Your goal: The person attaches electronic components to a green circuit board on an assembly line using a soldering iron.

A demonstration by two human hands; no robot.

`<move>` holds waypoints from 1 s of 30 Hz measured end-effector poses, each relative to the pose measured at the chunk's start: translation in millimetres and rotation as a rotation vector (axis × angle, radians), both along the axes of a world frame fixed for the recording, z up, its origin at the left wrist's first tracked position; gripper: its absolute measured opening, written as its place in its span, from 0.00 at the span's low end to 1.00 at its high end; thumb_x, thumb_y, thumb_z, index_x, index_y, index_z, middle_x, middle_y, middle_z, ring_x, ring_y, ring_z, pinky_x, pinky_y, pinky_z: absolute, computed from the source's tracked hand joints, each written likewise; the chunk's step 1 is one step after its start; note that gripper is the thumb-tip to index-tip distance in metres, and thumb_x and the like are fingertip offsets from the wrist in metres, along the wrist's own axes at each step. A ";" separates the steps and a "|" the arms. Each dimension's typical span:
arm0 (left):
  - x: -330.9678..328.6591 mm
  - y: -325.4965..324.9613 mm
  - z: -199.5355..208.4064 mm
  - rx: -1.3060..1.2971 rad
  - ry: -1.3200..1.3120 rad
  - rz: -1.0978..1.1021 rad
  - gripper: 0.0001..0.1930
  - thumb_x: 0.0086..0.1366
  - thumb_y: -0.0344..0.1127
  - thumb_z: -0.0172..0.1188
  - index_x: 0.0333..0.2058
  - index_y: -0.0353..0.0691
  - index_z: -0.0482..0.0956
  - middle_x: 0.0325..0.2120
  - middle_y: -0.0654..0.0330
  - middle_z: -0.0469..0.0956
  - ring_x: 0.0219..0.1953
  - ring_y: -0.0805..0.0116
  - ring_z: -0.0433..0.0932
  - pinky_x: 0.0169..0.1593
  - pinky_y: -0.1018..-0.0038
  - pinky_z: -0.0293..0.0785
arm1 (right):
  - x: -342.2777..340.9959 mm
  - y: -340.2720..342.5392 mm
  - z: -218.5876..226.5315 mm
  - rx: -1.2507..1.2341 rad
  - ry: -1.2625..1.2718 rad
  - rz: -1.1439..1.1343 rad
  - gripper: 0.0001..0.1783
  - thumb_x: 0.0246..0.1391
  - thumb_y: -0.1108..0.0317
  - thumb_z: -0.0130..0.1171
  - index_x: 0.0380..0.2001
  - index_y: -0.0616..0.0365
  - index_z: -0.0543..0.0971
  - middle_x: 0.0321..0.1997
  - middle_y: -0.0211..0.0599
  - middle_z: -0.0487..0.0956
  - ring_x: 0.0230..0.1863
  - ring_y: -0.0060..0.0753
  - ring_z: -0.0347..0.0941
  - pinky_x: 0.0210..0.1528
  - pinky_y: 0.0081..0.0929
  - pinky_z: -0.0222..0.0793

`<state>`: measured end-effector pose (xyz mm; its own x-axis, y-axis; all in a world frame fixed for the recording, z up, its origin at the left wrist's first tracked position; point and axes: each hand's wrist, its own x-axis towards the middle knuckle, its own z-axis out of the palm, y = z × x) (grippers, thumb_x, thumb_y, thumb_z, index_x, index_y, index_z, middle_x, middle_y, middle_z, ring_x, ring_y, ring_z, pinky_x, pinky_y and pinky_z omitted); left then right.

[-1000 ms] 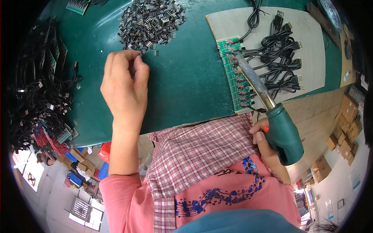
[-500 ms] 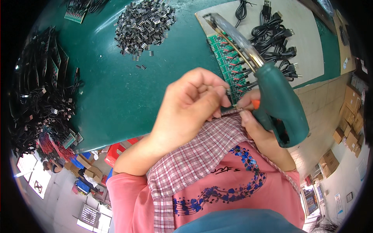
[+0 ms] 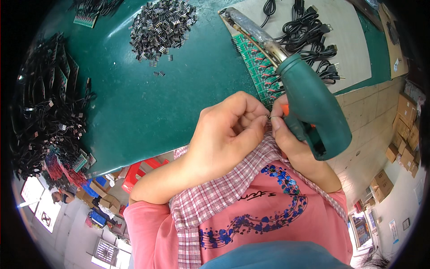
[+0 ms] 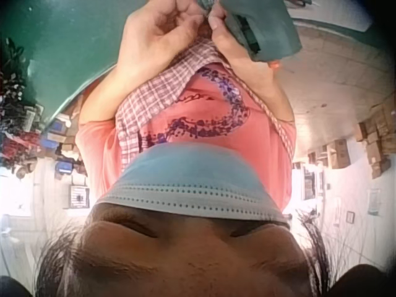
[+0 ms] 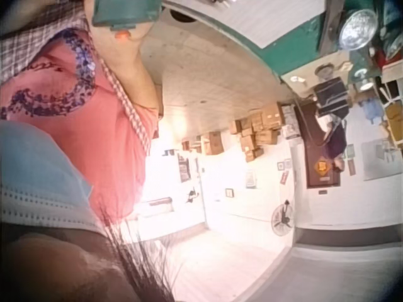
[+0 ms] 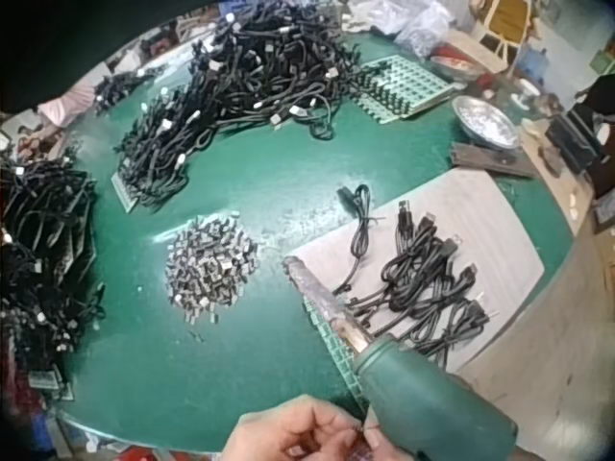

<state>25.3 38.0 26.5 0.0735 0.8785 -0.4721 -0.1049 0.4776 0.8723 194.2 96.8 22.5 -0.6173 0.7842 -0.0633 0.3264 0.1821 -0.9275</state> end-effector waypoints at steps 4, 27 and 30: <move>-3.9 1.3 8.4 -0.109 -0.027 -0.021 0.03 0.64 0.23 0.51 0.37 0.31 0.70 0.29 0.62 0.75 0.31 0.80 0.72 0.36 0.83 0.69 | -0.8 -2.5 -1.0 -0.049 -0.012 -0.035 0.12 0.49 0.82 0.56 0.38 0.62 0.72 0.33 0.29 0.73 0.32 0.16 0.68 0.34 0.15 0.65; -28.9 33.8 -13.7 -0.230 -0.006 0.336 0.08 0.64 0.33 0.53 0.31 0.35 0.74 0.19 0.61 0.76 0.15 0.80 0.68 0.19 0.84 0.62 | 48.5 -21.4 -0.6 -0.175 -0.419 -0.006 0.07 0.46 0.68 0.60 0.32 0.54 0.79 0.30 0.38 0.77 0.31 0.44 0.73 0.35 0.37 0.70; -27.5 40.1 -15.0 -0.254 0.002 0.327 0.08 0.64 0.34 0.52 0.31 0.35 0.74 0.19 0.62 0.76 0.14 0.81 0.67 0.18 0.84 0.61 | 55.1 -26.2 -0.9 -0.232 -0.431 -0.054 0.08 0.45 0.67 0.61 0.32 0.51 0.80 0.30 0.36 0.77 0.31 0.43 0.73 0.35 0.36 0.70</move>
<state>-2.2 78.1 11.5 -0.1918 0.7109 -0.6766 -0.2853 0.6193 0.7315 249.3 70.5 21.6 -0.4553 0.7494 -0.4807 0.6929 -0.0408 -0.7199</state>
